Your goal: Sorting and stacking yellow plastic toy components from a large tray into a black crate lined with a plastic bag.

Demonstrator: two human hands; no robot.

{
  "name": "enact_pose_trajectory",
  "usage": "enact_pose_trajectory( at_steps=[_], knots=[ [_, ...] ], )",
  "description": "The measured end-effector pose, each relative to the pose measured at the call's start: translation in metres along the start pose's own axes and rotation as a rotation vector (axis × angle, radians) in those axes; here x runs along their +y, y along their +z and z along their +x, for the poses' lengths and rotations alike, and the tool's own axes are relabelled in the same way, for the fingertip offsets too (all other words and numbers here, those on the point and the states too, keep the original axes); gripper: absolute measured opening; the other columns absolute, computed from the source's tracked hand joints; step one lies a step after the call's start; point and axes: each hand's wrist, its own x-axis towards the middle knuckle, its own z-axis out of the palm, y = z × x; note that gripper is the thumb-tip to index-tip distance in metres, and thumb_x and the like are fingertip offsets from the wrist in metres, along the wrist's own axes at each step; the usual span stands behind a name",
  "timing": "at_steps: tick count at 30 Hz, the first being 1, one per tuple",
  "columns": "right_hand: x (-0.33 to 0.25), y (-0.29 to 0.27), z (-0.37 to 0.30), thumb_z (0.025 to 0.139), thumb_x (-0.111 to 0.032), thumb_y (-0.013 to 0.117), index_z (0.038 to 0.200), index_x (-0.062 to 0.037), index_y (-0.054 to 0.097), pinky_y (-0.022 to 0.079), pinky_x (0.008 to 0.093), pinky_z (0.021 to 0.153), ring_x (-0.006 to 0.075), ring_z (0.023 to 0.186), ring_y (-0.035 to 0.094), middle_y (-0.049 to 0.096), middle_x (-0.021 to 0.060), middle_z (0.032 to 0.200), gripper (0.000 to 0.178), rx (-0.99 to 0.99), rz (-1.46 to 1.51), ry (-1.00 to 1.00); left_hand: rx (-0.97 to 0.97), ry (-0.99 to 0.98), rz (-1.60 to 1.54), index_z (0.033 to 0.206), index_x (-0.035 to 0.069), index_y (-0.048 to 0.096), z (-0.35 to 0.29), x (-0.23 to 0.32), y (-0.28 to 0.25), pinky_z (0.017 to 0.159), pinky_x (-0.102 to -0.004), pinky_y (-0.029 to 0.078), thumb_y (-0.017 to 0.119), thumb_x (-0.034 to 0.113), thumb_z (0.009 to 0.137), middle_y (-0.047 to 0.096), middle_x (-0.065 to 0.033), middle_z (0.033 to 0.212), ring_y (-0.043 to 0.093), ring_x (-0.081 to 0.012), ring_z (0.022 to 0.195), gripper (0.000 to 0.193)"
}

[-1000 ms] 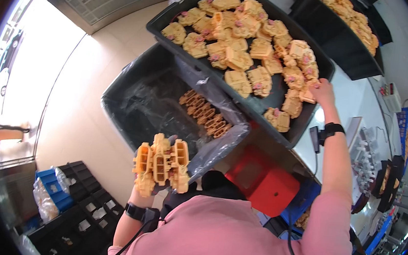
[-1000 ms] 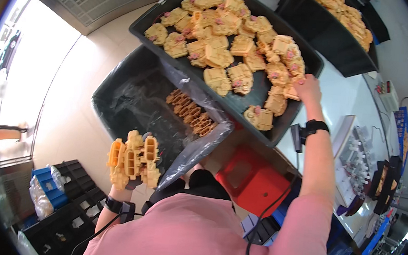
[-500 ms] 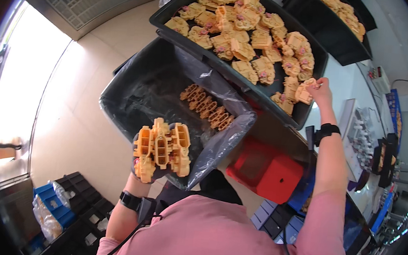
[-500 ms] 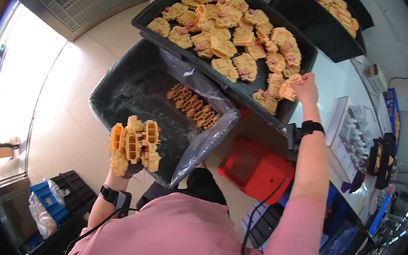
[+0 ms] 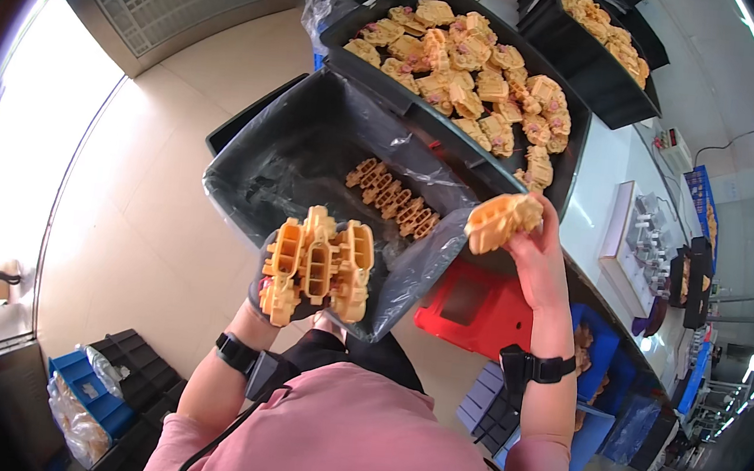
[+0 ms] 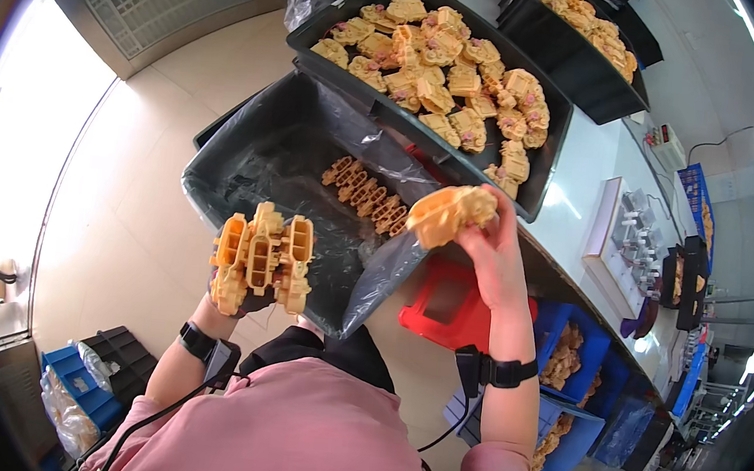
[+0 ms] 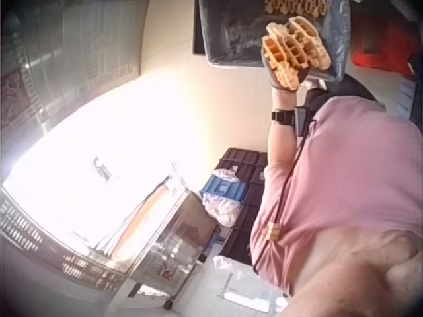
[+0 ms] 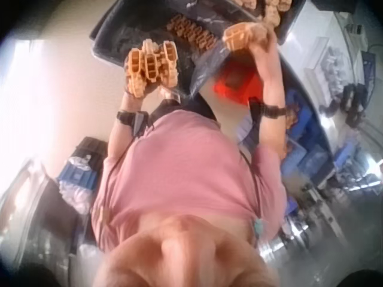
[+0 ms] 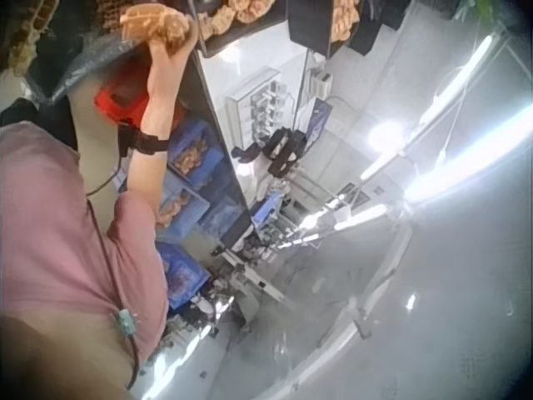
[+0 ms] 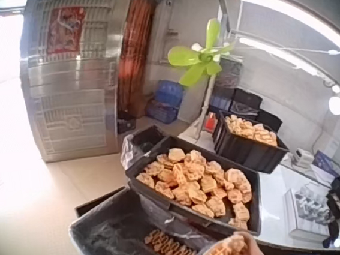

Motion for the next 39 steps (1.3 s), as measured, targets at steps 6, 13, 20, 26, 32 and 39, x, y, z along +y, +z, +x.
enact_pose_trajectory(
  at_steps=[6,13,20,26,32,39],
  knots=[
    [0.017,0.047,-0.031,0.079,-0.004,0.07,0.139,-0.0113,0.037,0.044,0.0328,0.099,0.0188,0.115,0.054,0.053,0.0068,0.123,0.069,-0.438,0.157,0.146,-0.045,-0.183,-0.012,0.142,0.003,0.033,0.008,-0.009,0.002,0.097,-0.0425,0.049,0.048,0.049,0.093,0.039,-0.0246,0.141,0.047,-0.0324,0.126,0.069],
    [0.035,0.061,-0.031,0.088,-0.003,0.059,0.141,-0.0139,0.038,0.044,0.0287,0.095,0.0133,0.111,0.051,0.048,0.0031,0.125,0.058,-0.408,0.159,0.175,-0.239,-0.217,-0.337,0.141,0.002,0.034,0.006,-0.016,0.029,0.1,-0.0438,0.045,0.038,0.039,0.099,0.045,-0.0156,0.139,0.05,-0.0292,0.122,0.057],
    [0.077,0.057,-0.018,0.092,-0.006,0.051,0.141,-0.0119,0.037,0.049,0.0317,0.089,0.0166,0.112,0.052,0.049,0.0087,0.13,0.051,-0.389,-0.051,0.433,-0.041,-0.265,-0.192,0.139,0.009,0.037,0.017,-0.014,0.011,0.105,-0.0341,0.041,0.046,0.032,0.098,0.049,-0.007,0.136,0.05,-0.0211,0.122,0.048],
    [0.12,0.069,0.021,0.098,-0.021,0.042,0.14,-0.0153,0.04,0.046,0.0328,0.097,0.015,0.115,0.054,0.052,0.0049,0.129,0.043,-0.284,0.596,0.881,0.08,-0.543,-0.112,0.133,0.008,0.047,0.057,0.035,-0.027,0.096,-0.0379,0.049,0.051,0.04,0.096,0.058,-0.0092,0.125,0.059,-0.0225,0.11,0.05],
    [0.193,0.146,0.09,0.095,-0.022,0.052,0.138,-0.0156,0.04,0.042,0.0312,0.095,0.0135,0.108,0.054,0.054,0.0034,0.12,0.046,-0.138,0.66,0.781,0.27,-0.715,0.016,0.127,0.009,0.053,0.147,0.117,-0.114,0.086,-0.034,0.054,0.058,0.039,0.092,0.063,-0.007,0.116,0.063,-0.0197,0.101,0.047],
    [0.312,0.192,0.183,0.087,-0.01,0.052,0.122,-0.0088,0.047,0.042,0.0359,0.095,0.0189,0.11,0.053,0.053,0.0072,0.12,0.035,0.305,0.733,0.679,0.426,-0.821,0.117,0.118,0.007,0.06,0.281,0.129,-0.242,0.084,-0.0345,0.053,0.059,0.033,0.092,0.065,-0.0094,0.108,0.063,-0.0213,0.097,0.037]
  ],
)
